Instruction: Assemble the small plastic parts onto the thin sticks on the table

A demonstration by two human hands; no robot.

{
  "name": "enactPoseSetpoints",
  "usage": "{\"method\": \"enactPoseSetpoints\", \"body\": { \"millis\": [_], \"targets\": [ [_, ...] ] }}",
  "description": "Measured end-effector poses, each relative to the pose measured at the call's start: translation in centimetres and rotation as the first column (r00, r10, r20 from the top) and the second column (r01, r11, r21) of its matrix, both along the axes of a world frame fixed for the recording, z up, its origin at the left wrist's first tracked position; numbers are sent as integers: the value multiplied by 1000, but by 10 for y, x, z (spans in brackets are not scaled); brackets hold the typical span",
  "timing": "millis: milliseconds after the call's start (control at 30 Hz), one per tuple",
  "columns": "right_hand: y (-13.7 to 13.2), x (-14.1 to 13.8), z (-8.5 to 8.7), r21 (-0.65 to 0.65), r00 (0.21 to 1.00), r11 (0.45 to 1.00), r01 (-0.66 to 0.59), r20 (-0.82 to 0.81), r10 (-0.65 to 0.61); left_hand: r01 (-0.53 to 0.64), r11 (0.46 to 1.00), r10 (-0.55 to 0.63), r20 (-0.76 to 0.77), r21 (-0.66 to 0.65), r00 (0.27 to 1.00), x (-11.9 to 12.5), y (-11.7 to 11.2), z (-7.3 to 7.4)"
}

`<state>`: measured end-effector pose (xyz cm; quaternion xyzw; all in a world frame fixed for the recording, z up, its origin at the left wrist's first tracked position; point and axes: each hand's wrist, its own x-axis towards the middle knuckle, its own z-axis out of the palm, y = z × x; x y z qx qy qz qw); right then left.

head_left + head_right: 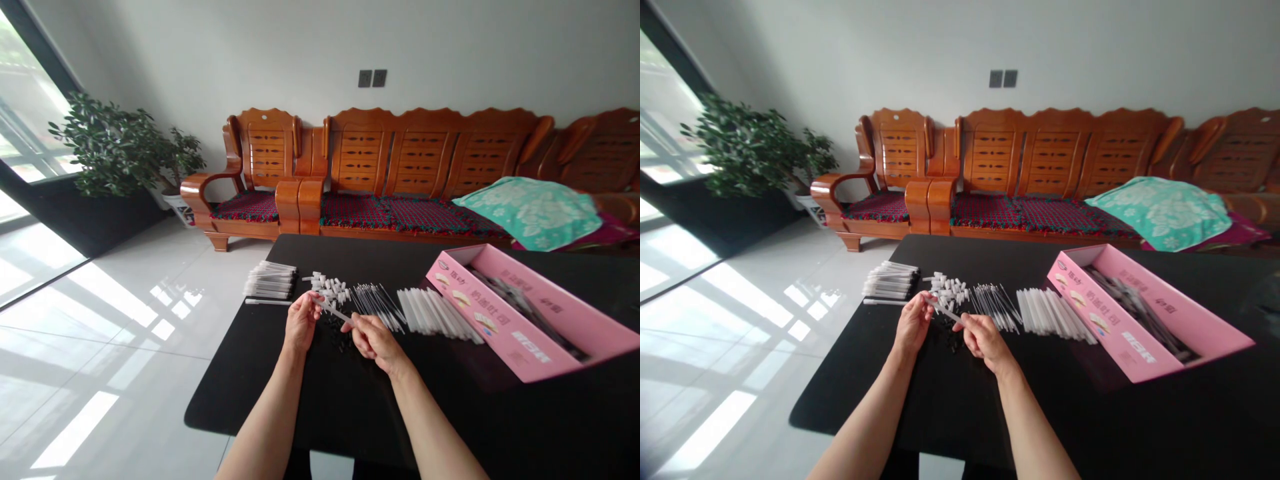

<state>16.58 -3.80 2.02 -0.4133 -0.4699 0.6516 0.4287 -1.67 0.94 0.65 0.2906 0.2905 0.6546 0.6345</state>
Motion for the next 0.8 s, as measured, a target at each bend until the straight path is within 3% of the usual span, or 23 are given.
{"method": "enactPoseSetpoints", "body": {
  "millis": [133,233,367,500,600,800],
  "targets": [
    [-2,4,0,-65,995,994,-91,-57,87,5,1000,-5,-30,7,1000,0,0,0],
    [-2,1,-4,-47,996,996,-81,-31,80,-19,1000,20,-33,11,999,3,-1,-1],
    [-3,-10,-5,223,977,975,7,205,-54,-154,987,154,10,-42,988,8,0,-4],
    [-8,-13,0,519,844,852,-60,483,-234,-258,959,266,54,-119,962,-4,7,-4],
    [-11,-5,1,648,723,759,-63,554,-413,-413,885,438,88,-214,894,-18,12,0],
    [-3,11,-4,698,632,707,113,499,-594,-172,985,174,-147,27,974,-4,-5,6]
  ]
}}
